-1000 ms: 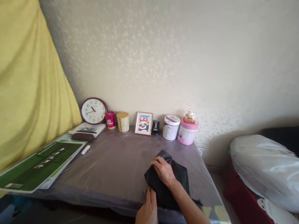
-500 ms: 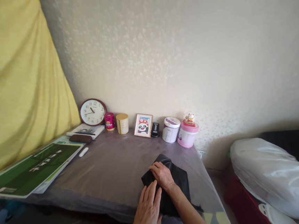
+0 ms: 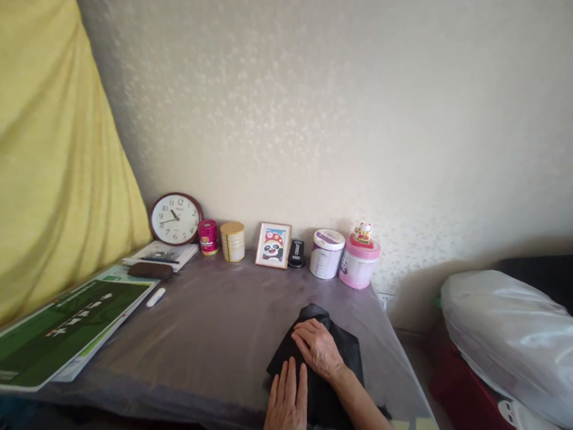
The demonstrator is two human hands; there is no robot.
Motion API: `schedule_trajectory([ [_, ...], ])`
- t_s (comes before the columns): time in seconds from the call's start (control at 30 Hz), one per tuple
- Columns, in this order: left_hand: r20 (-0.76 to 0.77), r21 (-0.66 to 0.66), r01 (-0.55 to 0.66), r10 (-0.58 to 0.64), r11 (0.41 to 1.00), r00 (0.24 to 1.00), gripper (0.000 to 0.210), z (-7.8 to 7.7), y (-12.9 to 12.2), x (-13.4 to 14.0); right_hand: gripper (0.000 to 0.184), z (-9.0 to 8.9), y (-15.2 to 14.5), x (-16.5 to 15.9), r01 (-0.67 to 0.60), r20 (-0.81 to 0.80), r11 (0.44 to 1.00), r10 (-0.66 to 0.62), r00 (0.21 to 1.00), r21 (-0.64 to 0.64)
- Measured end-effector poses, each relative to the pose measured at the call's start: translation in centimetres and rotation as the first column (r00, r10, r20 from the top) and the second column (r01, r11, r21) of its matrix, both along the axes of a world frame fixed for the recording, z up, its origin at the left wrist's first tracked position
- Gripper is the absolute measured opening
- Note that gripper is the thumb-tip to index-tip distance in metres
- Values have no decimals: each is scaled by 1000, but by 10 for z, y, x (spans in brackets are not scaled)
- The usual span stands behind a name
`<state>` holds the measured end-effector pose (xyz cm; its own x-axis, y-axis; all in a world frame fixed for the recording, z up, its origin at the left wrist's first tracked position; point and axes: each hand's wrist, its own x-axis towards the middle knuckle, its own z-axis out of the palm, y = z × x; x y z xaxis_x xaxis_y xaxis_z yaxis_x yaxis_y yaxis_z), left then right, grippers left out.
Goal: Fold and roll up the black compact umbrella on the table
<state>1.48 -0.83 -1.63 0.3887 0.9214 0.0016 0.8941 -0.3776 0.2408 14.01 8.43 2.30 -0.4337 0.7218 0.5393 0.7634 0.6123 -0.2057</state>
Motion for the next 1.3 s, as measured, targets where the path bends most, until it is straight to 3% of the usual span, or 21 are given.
schedule_trajectory([
  [0.13, -66, 82, -13, 18, 997, 998, 88, -4, 0, 1, 26, -6, 23, 20, 113, -6, 992, -113, 994, 57],
  [0.27, -99, 117, -30, 41, 993, 994, 86, -11, 0, 0, 28, -1, 33, 34, 271, -76, 958, -265, 961, 94],
  [0.33, -72, 165, -18, 30, 986, 997, 85, -17, 1, -1, 29, 4, 22, 32, 206, -119, 976, -196, 973, 73],
  [0.47, 7, 286, -31, 30, 958, 1000, 86, -32, 3, -2, 26, 4, -8, 17, -102, -113, 994, 97, 989, -44],
  [0.53, 21, 292, -37, 32, 956, 999, 86, -38, 3, -2, 25, -1, -12, 12, -136, -81, 986, 128, 988, -101],
  [0.7, 29, 166, -31, 26, 986, 999, 89, -36, 2, -2, 30, -13, 22, 20, 1, -32, 984, -7, 999, -178],
  [0.83, 53, 0, -24, 24, 1000, 998, 91, -16, 2, -1, 35, -16, 55, 30, 111, -15, 968, -117, 993, -223],
  [0.93, 44, -131, -23, 29, 991, 999, 95, 4, 0, 2, 33, -14, 63, 39, 234, -8, 949, -241, 970, -211],
  [1.1, 86, -174, -33, 48, 984, 995, 102, 20, -7, 3, 30, -13, 31, 79, 528, -145, 836, -547, 825, -150],
  [1.2, 102, -167, -50, 68, 985, 992, 98, 23, -11, 3, 31, -19, -8, 103, 643, -139, 712, -693, 707, -282],
  [1.3, 100, -167, -69, 86, 984, 991, 94, 28, -13, 2, 31, -26, -40, 111, 574, -132, 657, -706, 696, -489],
])
